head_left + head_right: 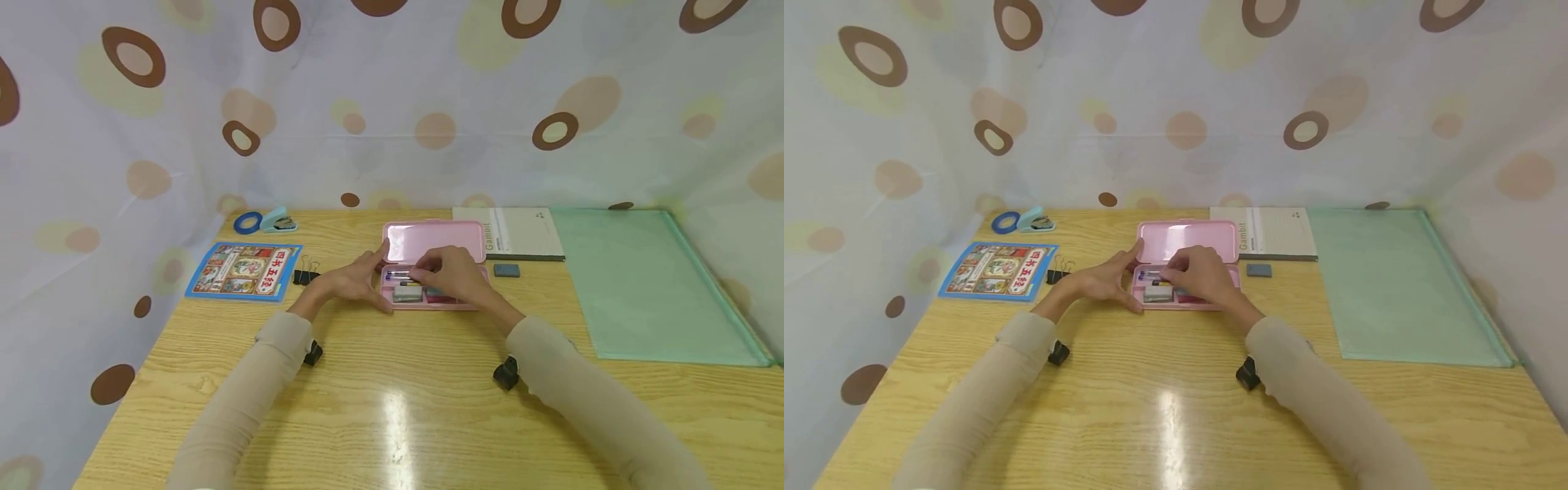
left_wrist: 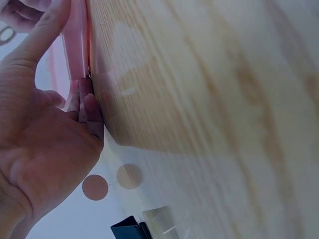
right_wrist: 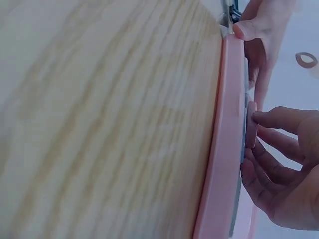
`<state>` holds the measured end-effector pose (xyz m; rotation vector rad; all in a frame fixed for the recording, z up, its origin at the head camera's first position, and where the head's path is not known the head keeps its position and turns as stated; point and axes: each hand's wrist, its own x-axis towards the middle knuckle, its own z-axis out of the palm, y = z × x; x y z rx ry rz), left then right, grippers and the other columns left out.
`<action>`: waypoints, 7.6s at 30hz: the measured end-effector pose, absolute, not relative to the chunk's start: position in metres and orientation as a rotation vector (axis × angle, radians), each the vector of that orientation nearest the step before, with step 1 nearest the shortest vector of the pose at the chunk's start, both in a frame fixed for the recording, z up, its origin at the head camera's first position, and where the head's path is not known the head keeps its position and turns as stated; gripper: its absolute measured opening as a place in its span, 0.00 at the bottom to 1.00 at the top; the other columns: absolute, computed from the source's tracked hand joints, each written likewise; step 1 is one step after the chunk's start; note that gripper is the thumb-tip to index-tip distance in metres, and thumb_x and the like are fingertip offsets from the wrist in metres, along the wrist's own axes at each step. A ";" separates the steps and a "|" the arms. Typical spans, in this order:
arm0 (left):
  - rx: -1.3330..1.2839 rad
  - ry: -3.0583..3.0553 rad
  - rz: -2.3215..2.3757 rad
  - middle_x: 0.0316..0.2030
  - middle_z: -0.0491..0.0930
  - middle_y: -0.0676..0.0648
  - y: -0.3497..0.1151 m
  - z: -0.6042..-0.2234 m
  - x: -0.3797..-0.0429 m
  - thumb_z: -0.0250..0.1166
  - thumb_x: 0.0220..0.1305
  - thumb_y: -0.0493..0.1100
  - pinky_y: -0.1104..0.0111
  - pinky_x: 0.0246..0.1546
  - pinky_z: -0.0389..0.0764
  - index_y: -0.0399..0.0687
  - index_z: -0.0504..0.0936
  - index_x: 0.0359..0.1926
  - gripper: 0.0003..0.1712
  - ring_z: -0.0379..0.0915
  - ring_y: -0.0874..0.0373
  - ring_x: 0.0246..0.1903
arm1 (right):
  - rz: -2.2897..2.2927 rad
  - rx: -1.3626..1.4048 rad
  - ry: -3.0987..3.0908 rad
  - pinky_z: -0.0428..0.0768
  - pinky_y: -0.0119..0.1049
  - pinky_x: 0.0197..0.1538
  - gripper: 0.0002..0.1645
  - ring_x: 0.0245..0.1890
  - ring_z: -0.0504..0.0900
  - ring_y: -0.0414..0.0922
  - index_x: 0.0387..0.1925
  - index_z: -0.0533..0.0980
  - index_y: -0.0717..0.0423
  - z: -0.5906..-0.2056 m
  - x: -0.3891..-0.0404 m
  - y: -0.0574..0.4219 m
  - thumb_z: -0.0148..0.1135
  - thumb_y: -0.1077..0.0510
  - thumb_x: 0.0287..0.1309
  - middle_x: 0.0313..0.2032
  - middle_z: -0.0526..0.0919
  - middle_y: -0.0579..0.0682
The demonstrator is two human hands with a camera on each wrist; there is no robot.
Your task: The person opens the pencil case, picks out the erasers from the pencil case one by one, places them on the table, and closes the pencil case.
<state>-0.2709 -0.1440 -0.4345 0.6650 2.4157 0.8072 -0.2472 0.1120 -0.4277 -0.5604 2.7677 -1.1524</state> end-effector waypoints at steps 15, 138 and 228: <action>0.676 2.411 0.831 0.71 0.60 0.42 -0.146 -0.435 -0.270 0.83 0.50 0.59 0.51 0.77 0.55 0.61 0.25 0.83 0.82 0.57 0.50 0.72 | -1.186 -0.363 2.779 0.80 0.46 0.52 0.23 0.48 0.83 0.50 0.53 0.86 0.52 -0.417 -0.237 0.193 0.70 0.41 0.66 0.48 0.88 0.51; 0.692 2.419 0.841 0.68 0.62 0.43 -0.144 -0.435 -0.271 0.83 0.50 0.58 0.53 0.77 0.55 0.59 0.30 0.84 0.80 0.59 0.51 0.68 | -1.034 -0.515 2.860 0.79 0.55 0.56 0.12 0.51 0.82 0.56 0.50 0.86 0.59 -0.424 -0.222 0.254 0.65 0.66 0.68 0.51 0.86 0.59; 0.656 2.431 0.800 0.71 0.59 0.42 -0.145 -0.438 -0.272 0.83 0.48 0.62 0.50 0.77 0.54 0.63 0.30 0.84 0.81 0.56 0.50 0.71 | -1.089 -0.610 2.738 0.79 0.41 0.43 0.11 0.40 0.81 0.47 0.45 0.87 0.53 -0.420 -0.211 0.211 0.63 0.66 0.68 0.42 0.87 0.50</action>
